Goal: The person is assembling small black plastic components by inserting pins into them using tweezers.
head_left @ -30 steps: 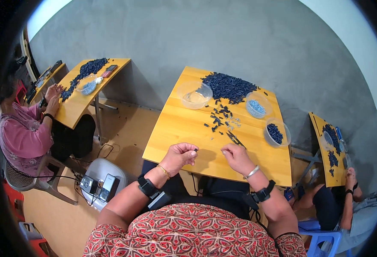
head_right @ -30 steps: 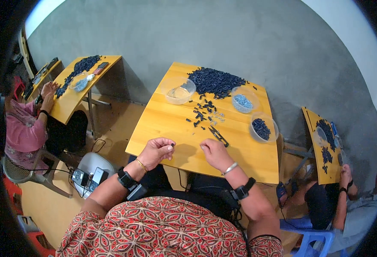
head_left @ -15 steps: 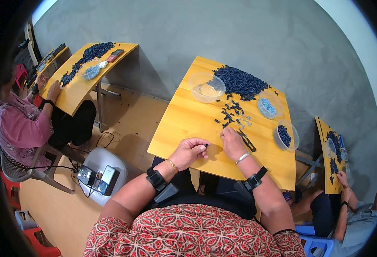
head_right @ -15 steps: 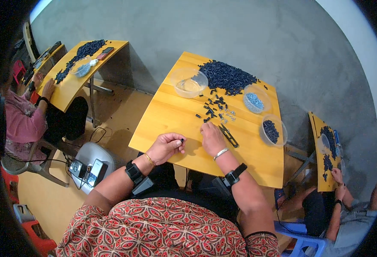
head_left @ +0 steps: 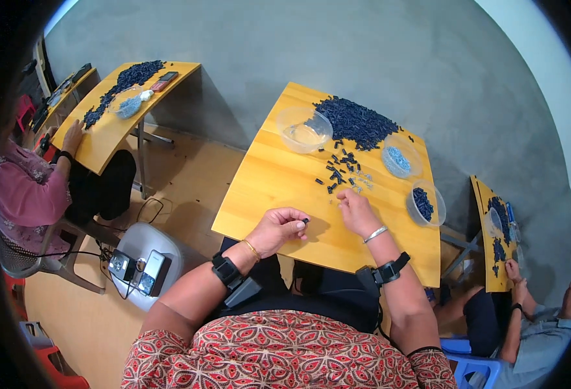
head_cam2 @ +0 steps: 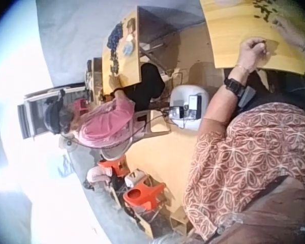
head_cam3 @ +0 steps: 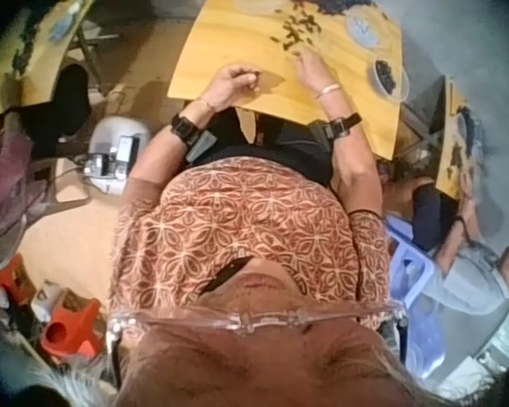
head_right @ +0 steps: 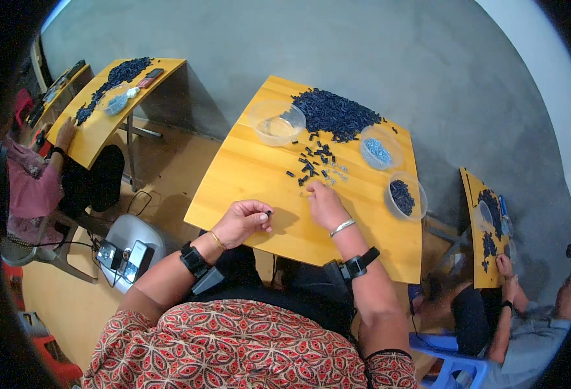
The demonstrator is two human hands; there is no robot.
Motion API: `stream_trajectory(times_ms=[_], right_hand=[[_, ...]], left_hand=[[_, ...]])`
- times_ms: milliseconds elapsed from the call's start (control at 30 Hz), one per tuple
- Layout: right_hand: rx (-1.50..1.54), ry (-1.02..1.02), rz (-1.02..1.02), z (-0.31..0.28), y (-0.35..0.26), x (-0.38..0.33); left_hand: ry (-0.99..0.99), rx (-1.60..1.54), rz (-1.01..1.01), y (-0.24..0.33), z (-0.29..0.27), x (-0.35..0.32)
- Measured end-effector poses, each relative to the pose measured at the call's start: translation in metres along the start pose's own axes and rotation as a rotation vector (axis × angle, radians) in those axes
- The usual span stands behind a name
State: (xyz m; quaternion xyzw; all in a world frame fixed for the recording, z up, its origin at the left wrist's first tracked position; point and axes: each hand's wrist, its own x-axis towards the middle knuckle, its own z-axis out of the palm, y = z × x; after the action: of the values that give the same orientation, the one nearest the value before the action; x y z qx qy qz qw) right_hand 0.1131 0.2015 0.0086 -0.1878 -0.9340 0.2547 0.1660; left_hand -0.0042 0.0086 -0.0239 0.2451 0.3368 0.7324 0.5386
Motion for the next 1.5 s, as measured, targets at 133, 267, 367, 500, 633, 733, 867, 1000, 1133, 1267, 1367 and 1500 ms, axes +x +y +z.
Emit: stream_trajectory(times_ms=[133,267,367,500,633,733,867,1000,1133,1267,1367,1500], right_hand=[[0.106,0.014,-0.05,-0.003,0.001,0.006],[-0.047,-0.02,-0.167,0.006,0.004,0.013],[-0.181,-0.042,-0.056,0.01,-0.003,0.011],[-0.212,-0.026,-0.055,0.008,-0.004,0.006],[0.218,-0.079,0.009,-0.003,-0.017,-0.008],[0.552,-0.167,0.107,-0.012,-0.042,-0.02],[0.792,-0.194,0.04,-0.007,-0.049,-0.026],[0.865,-0.221,0.041,-0.001,-0.053,-0.023],[0.89,-0.209,0.059,0.003,-0.053,-0.026],[0.89,-0.196,0.037,0.008,-0.05,-0.027],[0.835,-0.203,0.034,0.01,-0.05,-0.028],[0.812,-0.188,0.047,0.011,-0.053,-0.028]], left_hand=[[-0.029,-0.008,0.002,0.001,0.002,0.002],[0.002,0.041,-0.016,0.0,0.003,0.002],[0.019,0.061,-0.029,0.0,0.004,0.002],[0.034,0.044,-0.038,0.001,0.004,0.002],[0.043,0.014,-0.053,0.002,0.004,0.002],[0.043,0.004,-0.051,0.003,0.004,0.0],[0.048,0.021,-0.016,0.001,0.004,0.0],[0.076,0.112,0.047,-0.002,0.004,0.001],[0.047,0.135,0.095,-0.004,0.004,0.001],[0.058,0.172,0.091,-0.001,0.008,0.0],[0.056,0.241,0.098,0.001,0.01,-0.001],[0.071,0.301,0.107,0.0,0.01,-0.002]])
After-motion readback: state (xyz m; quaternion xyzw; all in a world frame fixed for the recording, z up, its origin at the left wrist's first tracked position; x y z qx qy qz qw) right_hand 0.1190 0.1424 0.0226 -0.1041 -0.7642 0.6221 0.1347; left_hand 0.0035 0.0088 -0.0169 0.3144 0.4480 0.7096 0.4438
